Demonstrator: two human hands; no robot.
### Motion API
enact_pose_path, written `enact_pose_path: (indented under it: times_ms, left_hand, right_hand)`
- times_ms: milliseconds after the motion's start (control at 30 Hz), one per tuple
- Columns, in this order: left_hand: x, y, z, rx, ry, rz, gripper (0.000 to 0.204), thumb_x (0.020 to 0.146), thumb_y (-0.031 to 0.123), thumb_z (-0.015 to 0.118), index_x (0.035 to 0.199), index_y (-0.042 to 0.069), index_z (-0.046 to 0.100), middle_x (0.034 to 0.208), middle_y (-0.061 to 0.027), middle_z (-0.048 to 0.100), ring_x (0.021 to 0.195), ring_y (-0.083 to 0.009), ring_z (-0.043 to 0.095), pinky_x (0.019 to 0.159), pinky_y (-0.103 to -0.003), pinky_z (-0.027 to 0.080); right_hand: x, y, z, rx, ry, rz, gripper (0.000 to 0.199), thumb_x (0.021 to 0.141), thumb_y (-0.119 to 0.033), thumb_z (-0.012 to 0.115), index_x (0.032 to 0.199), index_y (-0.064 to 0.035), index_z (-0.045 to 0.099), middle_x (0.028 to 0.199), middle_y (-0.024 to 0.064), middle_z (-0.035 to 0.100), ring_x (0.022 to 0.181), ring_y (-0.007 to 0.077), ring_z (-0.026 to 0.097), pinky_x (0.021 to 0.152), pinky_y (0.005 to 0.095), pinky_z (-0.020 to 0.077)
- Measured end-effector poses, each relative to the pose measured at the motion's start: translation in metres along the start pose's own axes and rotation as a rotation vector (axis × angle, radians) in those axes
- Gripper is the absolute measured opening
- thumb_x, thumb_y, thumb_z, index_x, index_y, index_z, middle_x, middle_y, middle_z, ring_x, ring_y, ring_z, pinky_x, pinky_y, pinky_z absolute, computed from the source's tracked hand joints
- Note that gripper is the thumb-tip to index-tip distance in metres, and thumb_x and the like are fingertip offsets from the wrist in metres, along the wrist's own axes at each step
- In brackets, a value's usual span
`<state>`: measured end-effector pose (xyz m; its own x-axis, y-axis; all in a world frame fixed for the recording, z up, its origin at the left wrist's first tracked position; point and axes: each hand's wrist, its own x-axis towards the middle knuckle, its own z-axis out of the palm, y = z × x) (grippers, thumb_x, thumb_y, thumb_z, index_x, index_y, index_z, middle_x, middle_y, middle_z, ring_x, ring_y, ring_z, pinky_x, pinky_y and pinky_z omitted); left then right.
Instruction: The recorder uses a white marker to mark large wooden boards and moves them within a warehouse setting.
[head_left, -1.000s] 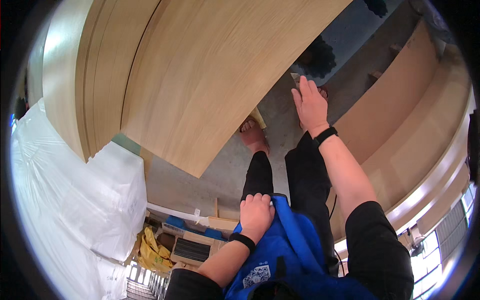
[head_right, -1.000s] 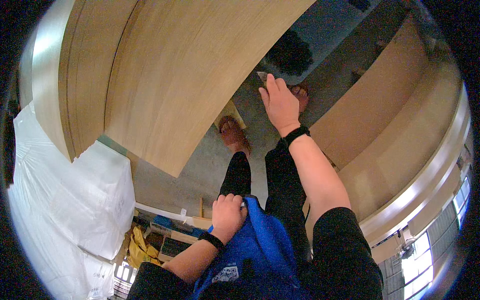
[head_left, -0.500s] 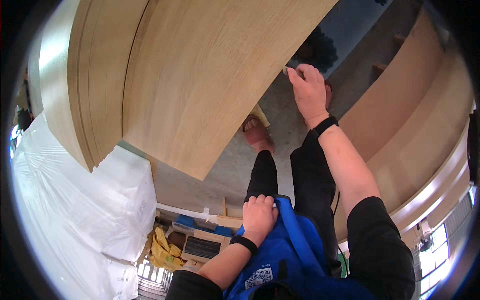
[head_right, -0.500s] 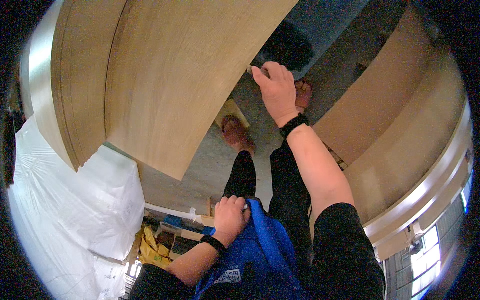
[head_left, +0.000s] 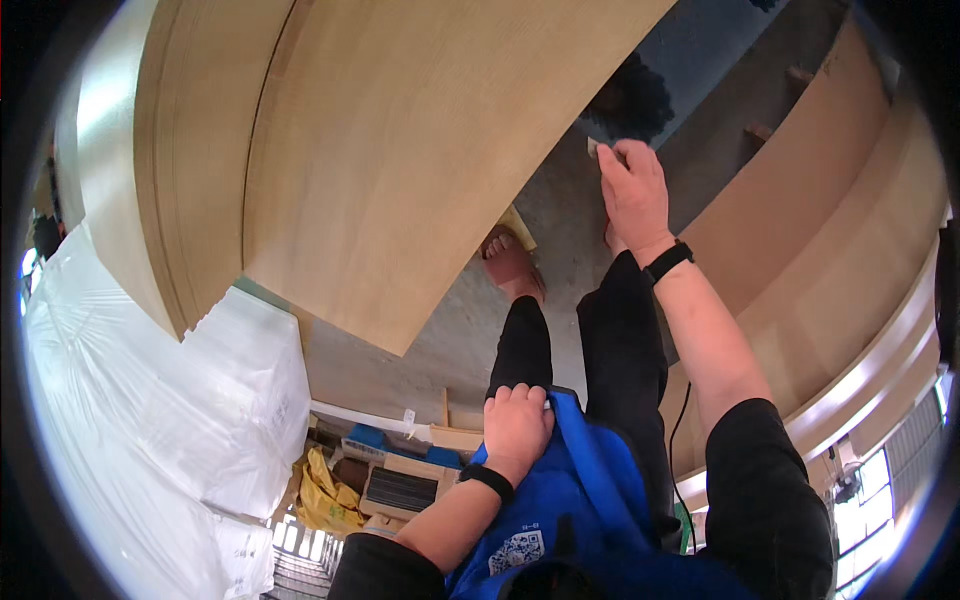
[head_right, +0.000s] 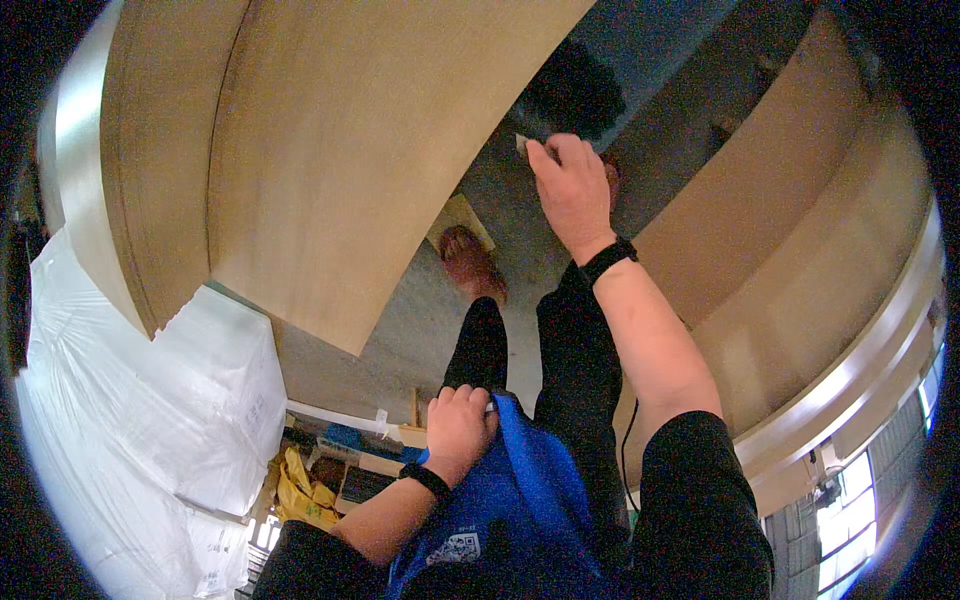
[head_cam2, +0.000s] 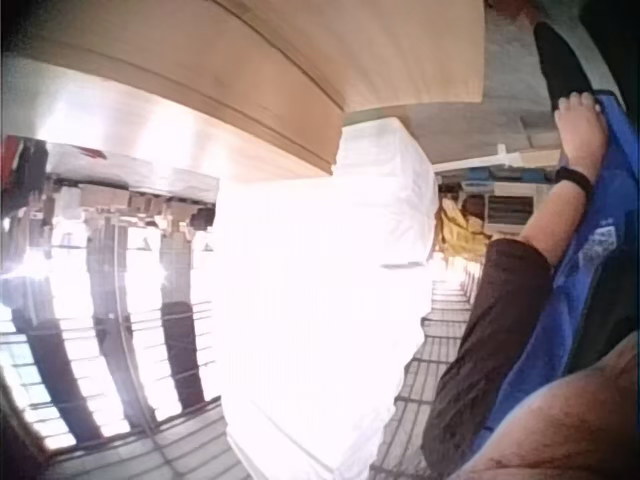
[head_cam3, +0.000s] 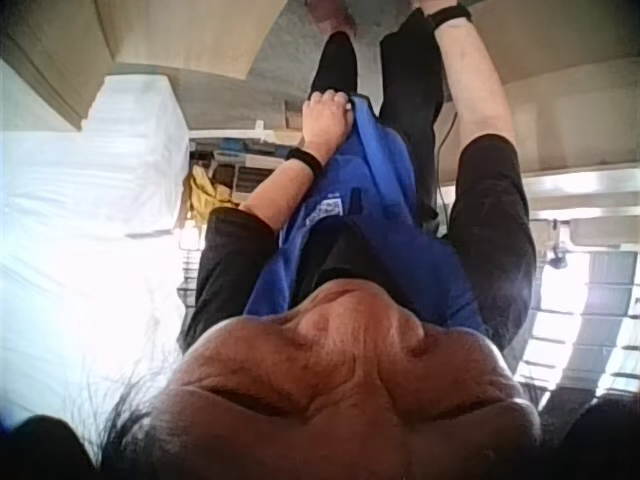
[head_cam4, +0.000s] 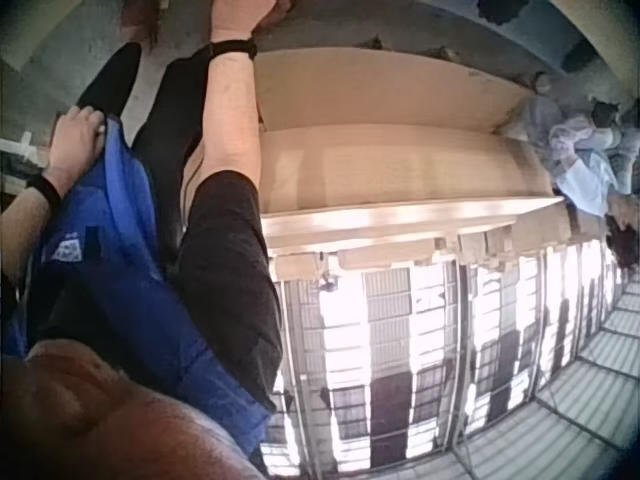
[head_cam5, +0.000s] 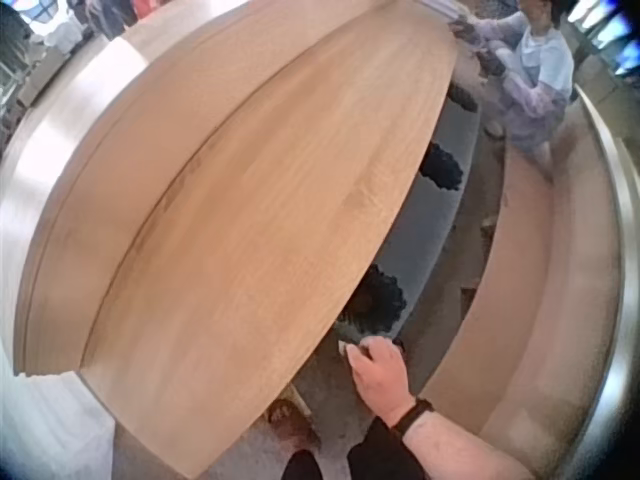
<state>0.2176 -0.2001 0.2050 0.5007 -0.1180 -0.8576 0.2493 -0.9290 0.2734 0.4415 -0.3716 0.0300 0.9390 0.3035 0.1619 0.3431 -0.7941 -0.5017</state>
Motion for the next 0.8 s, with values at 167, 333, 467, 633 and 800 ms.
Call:
enact_pose_path:
  times_ms: [167, 333, 467, 633, 800]
  left_hand:
    - [-0.001, 0.0, 0.002, 0.004, -0.033, -0.02, 0.019, 0.078, 0.025, 0.064, 0.091, 0.011, 0.063, 0.093, -0.0063, 0.062, 0.092, -0.0275, 0.057, 0.079, -0.042, 0.046]
    - [-0.005, -0.001, 0.003, -0.005, -0.004, -0.015, 0.018, 0.077, 0.024, 0.063, 0.09, 0.011, 0.063, 0.092, -0.0064, 0.061, 0.092, -0.0272, 0.057, 0.078, -0.041, 0.045]
    - [-0.005, -0.002, 0.005, -0.008, 0.03, -0.002, 0.018, 0.077, 0.023, 0.064, 0.089, 0.011, 0.063, 0.09, -0.0068, 0.061, 0.091, -0.027, 0.057, 0.077, -0.041, 0.045]
    - [-0.014, -0.011, 0.007, -0.046, 0.029, -0.016, 0.017, 0.076, 0.023, 0.065, 0.088, 0.011, 0.062, 0.09, -0.006, 0.061, 0.091, -0.0263, 0.057, 0.076, -0.042, 0.045]
    - [-0.014, -0.016, 0.016, -0.1, 0.067, -0.001, 0.018, 0.075, 0.023, 0.065, 0.086, 0.01, 0.06, 0.089, -0.0084, 0.06, 0.089, -0.0299, 0.056, 0.074, -0.044, 0.045]
  right_hand:
    - [0.031, -0.007, 0.014, -0.013, 0.05, -0.023, 0.029, 0.079, -0.003, 0.06, 0.106, -0.0116, 0.062, 0.089, 0.0088, 0.052, 0.082, 0.0287, 0.055, 0.068, 0.0374, 0.0473]
    - [-0.016, -0.051, 0.027, 0.085, -0.244, -0.082, 0.027, 0.08, -0.009, 0.056, 0.106, -0.0134, 0.06, 0.083, 0.0083, 0.049, 0.078, 0.0277, 0.054, 0.062, 0.0386, 0.0468]
    - [-0.047, -0.082, 0.03, 0.223, -0.384, -0.164, 0.026, 0.081, -0.009, 0.055, 0.107, -0.0134, 0.059, 0.081, 0.0088, 0.05, 0.077, 0.0275, 0.055, 0.062, 0.0382, 0.048]
    - [0.022, -0.049, 0.011, 0.01, -0.154, -0.029, 0.023, 0.081, -0.003, 0.054, 0.103, -0.0079, 0.058, 0.082, 0.0126, 0.053, 0.081, 0.0309, 0.056, 0.066, 0.0401, 0.0484]
    - [0.009, -0.056, 0.04, 0.012, -0.178, -0.023, 0.028, 0.081, -0.006, 0.056, 0.108, -0.0101, 0.058, 0.087, 0.0119, 0.054, 0.081, 0.0315, 0.057, 0.066, 0.0404, 0.0486]
